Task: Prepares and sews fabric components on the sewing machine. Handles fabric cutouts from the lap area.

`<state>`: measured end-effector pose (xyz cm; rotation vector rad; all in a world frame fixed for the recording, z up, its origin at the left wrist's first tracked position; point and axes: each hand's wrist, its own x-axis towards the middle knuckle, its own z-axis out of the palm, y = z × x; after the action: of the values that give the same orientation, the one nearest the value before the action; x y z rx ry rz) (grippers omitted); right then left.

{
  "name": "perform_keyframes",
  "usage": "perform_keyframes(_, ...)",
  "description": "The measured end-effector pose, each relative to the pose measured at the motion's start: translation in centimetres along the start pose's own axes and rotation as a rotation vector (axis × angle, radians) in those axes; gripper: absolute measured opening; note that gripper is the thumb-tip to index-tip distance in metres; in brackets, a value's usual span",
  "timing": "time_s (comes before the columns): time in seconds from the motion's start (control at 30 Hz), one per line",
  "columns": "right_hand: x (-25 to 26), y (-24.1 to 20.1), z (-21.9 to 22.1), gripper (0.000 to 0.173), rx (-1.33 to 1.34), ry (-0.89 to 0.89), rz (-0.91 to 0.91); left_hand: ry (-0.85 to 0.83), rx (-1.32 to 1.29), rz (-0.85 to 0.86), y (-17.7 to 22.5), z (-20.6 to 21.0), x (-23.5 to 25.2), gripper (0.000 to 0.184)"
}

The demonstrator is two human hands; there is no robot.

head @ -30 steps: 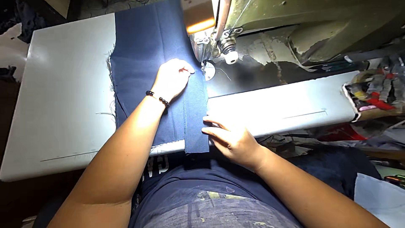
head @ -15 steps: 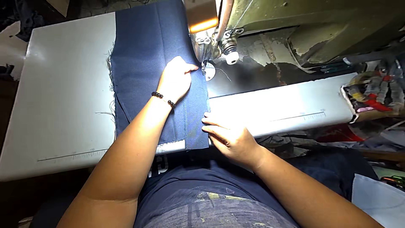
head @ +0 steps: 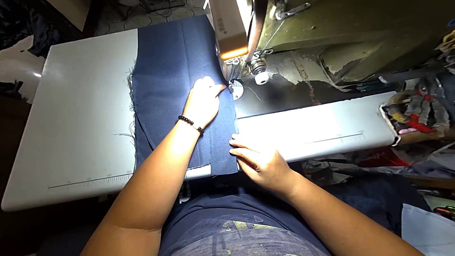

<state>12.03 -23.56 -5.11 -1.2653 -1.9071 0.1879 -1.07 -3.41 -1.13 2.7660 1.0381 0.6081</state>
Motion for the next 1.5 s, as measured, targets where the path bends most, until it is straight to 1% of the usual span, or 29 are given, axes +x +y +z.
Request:
perform_keyframes(0.3,0.1,0.0,-0.3,0.024,0.011,0.013,-0.007,0.064,0.023,0.008,0.1,0.3,-0.1,0.032)
perform_keyframes(0.77,0.2,-0.1,-0.5,0.023,0.025,0.032,0.000,0.037,0.013,-0.010,0.1,0.4,0.0,0.032)
perform_keyframes(0.9,0.3,0.0,-0.4,0.022,0.010,0.026,0.000,-0.012,0.051,-0.021,0.4,0.2,0.2,0.032)
perform_keyframes(1.0,0.3,-0.2,-0.5,0.023,-0.010,-0.004,0.005,-0.084,0.152,-0.024,1.2,-0.3,0.2,0.033)
perform_keyframes(1.03,0.3,-0.3,-0.7,0.023,-0.021,-0.024,0.009,-0.106,0.174,-0.027,1.7,-0.5,-0.1,0.036)
perform_keyframes(1.13,-0.1,-1.0,-1.6,0.026,-0.080,-0.092,0.026,-0.274,0.156,-0.113,3.4,-0.9,-1.7,0.060)
perform_keyframes(1.17,-0.4,-1.1,-2.0,0.026,-0.082,-0.108,0.035,-0.308,0.127,-0.140,3.9,-0.8,-2.4,0.064)
perform_keyframes(1.27,-1.3,-1.1,-2.2,0.027,-0.043,-0.093,0.046,-0.315,0.088,-0.183,4.7,-0.3,-3.5,0.066)
perform_keyframes(1.5,-1.6,-0.7,-1.9,0.025,-0.006,-0.054,0.044,-0.314,0.093,-0.193,4.6,-0.2,-3.0,0.066)
